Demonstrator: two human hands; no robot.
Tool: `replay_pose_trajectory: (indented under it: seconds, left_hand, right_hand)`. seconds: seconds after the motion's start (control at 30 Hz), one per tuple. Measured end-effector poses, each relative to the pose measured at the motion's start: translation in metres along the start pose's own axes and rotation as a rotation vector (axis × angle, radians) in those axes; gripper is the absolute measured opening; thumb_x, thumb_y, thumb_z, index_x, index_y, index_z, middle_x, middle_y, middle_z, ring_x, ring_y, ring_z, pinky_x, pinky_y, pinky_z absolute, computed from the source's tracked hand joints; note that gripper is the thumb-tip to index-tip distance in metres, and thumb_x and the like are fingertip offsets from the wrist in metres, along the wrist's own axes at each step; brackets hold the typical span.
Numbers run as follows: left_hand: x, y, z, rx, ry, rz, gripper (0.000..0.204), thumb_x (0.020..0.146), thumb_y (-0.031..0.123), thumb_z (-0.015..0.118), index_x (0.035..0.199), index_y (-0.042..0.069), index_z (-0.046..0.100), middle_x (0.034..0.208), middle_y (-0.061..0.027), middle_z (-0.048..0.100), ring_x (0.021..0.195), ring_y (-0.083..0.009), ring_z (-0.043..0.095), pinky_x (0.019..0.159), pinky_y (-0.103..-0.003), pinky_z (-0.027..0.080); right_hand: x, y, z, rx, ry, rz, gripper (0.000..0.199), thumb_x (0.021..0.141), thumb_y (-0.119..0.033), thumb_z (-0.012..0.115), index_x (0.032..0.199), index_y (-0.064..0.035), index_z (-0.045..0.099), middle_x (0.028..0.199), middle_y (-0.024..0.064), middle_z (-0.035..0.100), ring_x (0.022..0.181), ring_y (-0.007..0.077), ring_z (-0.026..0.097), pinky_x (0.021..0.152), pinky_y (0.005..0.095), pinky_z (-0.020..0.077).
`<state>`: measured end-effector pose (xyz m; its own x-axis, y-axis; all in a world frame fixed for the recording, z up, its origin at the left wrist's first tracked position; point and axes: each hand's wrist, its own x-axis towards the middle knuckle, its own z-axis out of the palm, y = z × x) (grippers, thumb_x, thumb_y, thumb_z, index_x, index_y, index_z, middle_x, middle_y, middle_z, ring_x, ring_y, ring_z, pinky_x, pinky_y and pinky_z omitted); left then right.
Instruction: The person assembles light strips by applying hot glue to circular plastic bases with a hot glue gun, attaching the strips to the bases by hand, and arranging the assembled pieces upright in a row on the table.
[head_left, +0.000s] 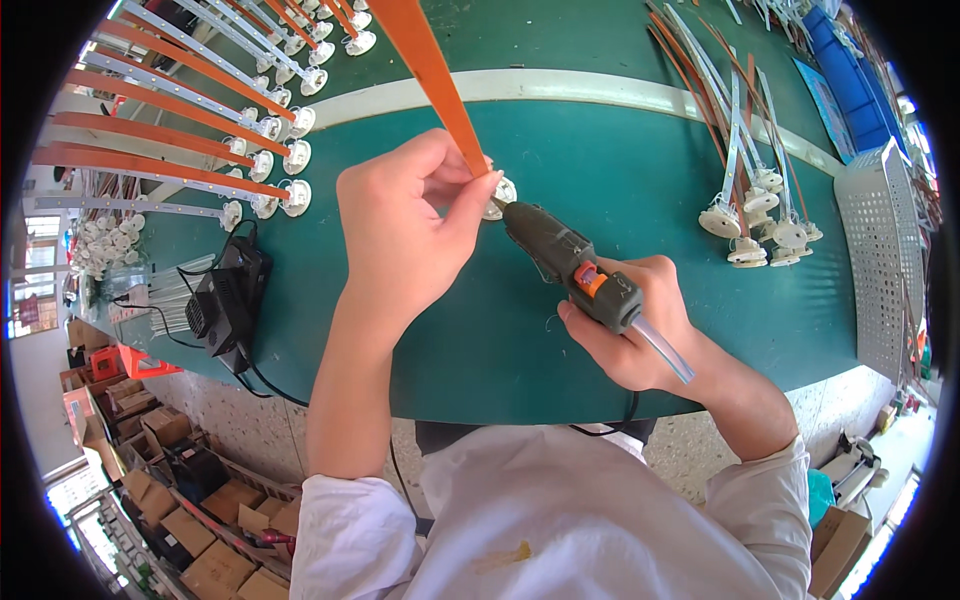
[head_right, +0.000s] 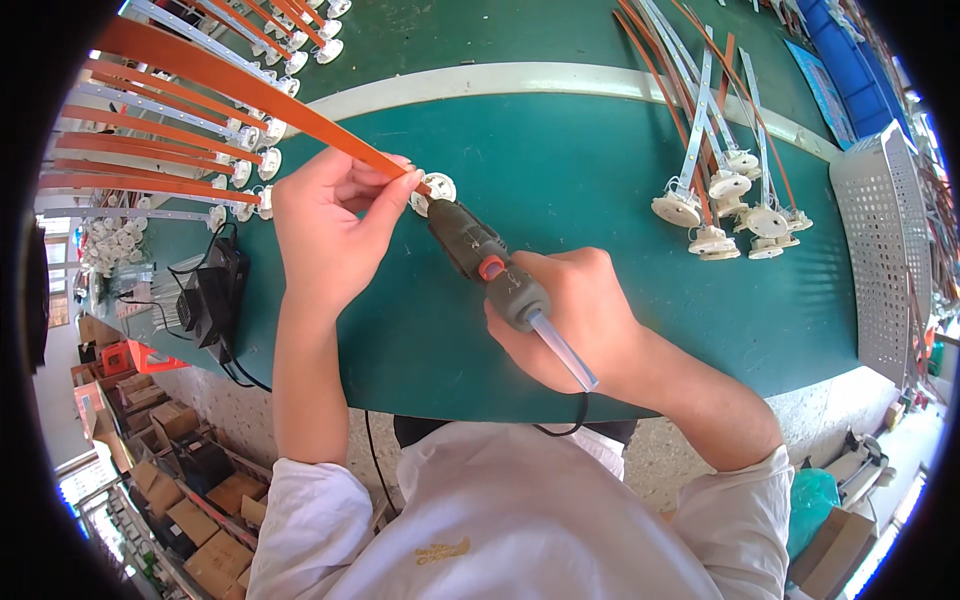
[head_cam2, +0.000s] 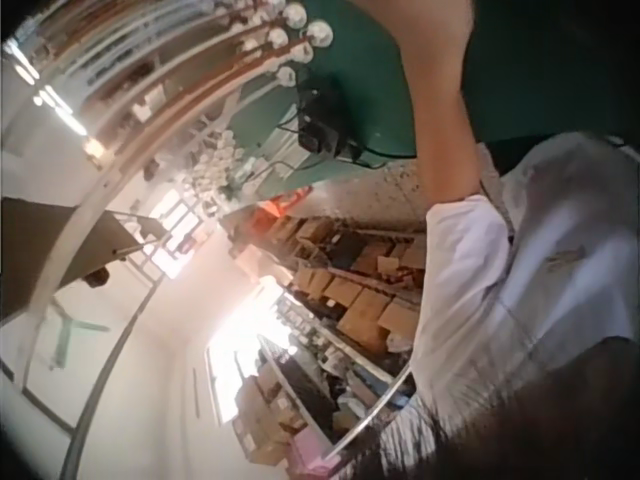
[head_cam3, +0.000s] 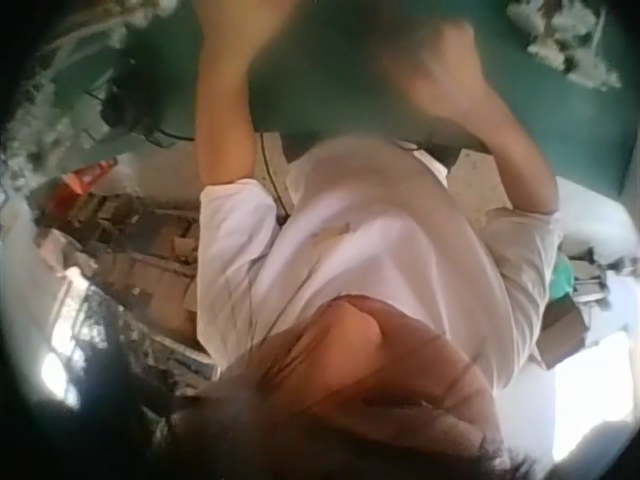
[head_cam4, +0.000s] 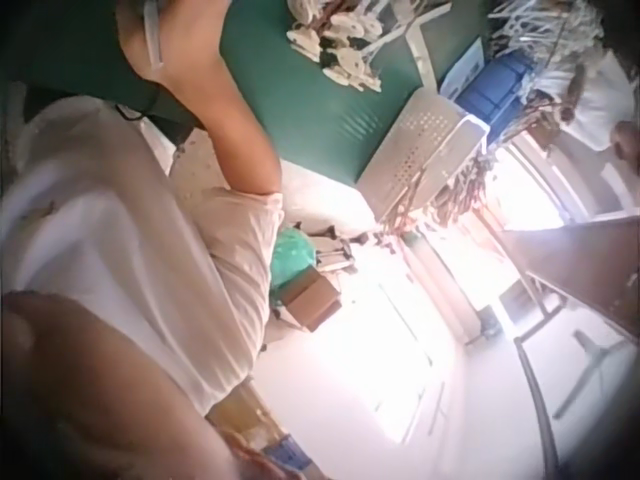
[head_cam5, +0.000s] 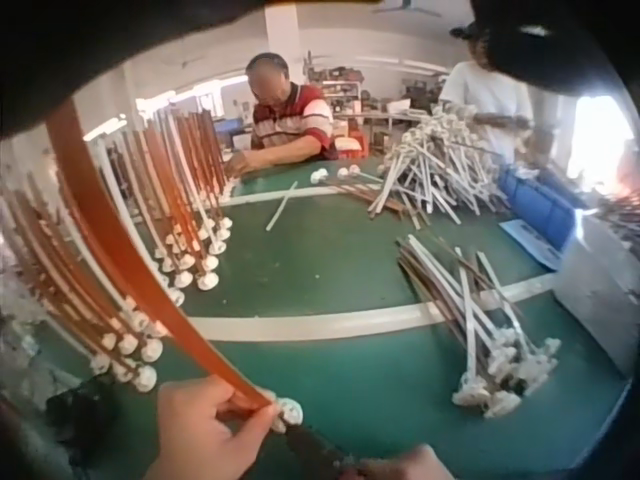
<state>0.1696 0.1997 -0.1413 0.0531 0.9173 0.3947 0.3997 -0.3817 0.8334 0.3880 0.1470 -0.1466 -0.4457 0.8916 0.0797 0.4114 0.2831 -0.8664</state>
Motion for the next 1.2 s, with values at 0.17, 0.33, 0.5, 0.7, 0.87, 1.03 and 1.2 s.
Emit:
replay_pose_trajectory:
  seconds: [0.17,0.33,0.5,0.7,0.87,1.03,1.2]
  left_hand:
    - [0.000,0.000,-0.002,0.010,-0.005,-0.014,0.012,0.079,-0.005,0.076,0.086,-0.002,0.067,0.075,-0.0093,0.073,0.071,-0.0166,0.075,0.063,-0.025,0.057]
    - [0.000,0.002,-0.002,0.034,-0.014,-0.020,0.011,0.079,-0.005,0.076,0.086,-0.002,0.067,0.076,-0.0098,0.074,0.070,-0.0170,0.075,0.064,-0.025,0.058]
    - [0.000,0.003,-0.003,0.053,-0.016,-0.036,0.011,0.079,-0.005,0.076,0.086,-0.002,0.068,0.076,-0.0100,0.074,0.070,-0.0173,0.075,0.063,-0.025,0.057]
    - [0.000,0.000,-0.002,0.047,-0.014,-0.023,0.012,0.079,-0.005,0.076,0.087,-0.002,0.068,0.076,-0.0097,0.074,0.070,-0.0174,0.075,0.063,-0.025,0.057]
    - [0.001,0.000,-0.003,0.040,-0.008,-0.032,0.011,0.079,-0.003,0.076,0.087,-0.002,0.068,0.076,-0.0107,0.074,0.070,-0.0185,0.075,0.063,-0.026,0.057]
    - [0.004,0.005,-0.004,0.041,-0.007,0.000,0.010,0.080,-0.003,0.075,0.087,-0.002,0.068,0.076,-0.0115,0.073,0.070,-0.0180,0.075,0.065,-0.027,0.058]
    - [0.013,-0.012,-0.019,-0.014,0.155,-0.067,0.010,0.085,-0.001,0.075,0.093,-0.004,0.071,0.082,-0.0097,0.075,0.076,-0.0138,0.073,0.071,-0.026,0.057]
  right_hand:
    - [0.000,0.004,-0.003,-0.030,-0.023,-0.074,0.017,0.079,-0.003,0.068,0.069,0.0006,0.055,0.055,0.0097,0.053,0.045,0.0261,0.051,0.047,0.0357,0.0407]
    - [0.001,0.003,-0.002,0.008,-0.011,-0.040,0.018,0.079,-0.004,0.068,0.069,0.0006,0.054,0.054,0.0101,0.053,0.044,0.0275,0.051,0.046,0.0358,0.0405]
    - [0.000,0.000,-0.003,-0.008,-0.003,-0.011,0.019,0.078,-0.005,0.069,0.069,0.0010,0.054,0.053,0.0102,0.053,0.043,0.0283,0.050,0.046,0.0355,0.0405]
    - [-0.001,0.002,-0.005,-0.005,-0.027,0.008,0.017,0.077,-0.006,0.068,0.071,0.0017,0.054,0.056,0.0125,0.054,0.046,0.0312,0.053,0.047,0.0365,0.0418]
    - [-0.001,-0.001,-0.011,-0.034,-0.113,0.030,0.013,0.076,-0.006,0.068,0.075,0.0015,0.058,0.064,0.0141,0.059,0.052,0.0314,0.057,0.051,0.0377,0.0442]
    - [0.000,0.003,-0.021,0.059,-0.178,0.002,0.012,0.076,-0.008,0.068,0.083,0.0005,0.064,0.066,0.0136,0.061,0.054,0.0282,0.059,0.054,0.0366,0.0466]
    - [0.004,0.000,-0.032,0.311,-0.264,0.171,0.017,0.075,-0.010,0.069,0.089,-0.0002,0.067,0.076,0.0150,0.066,0.067,0.0277,0.064,0.064,0.0363,0.0497]
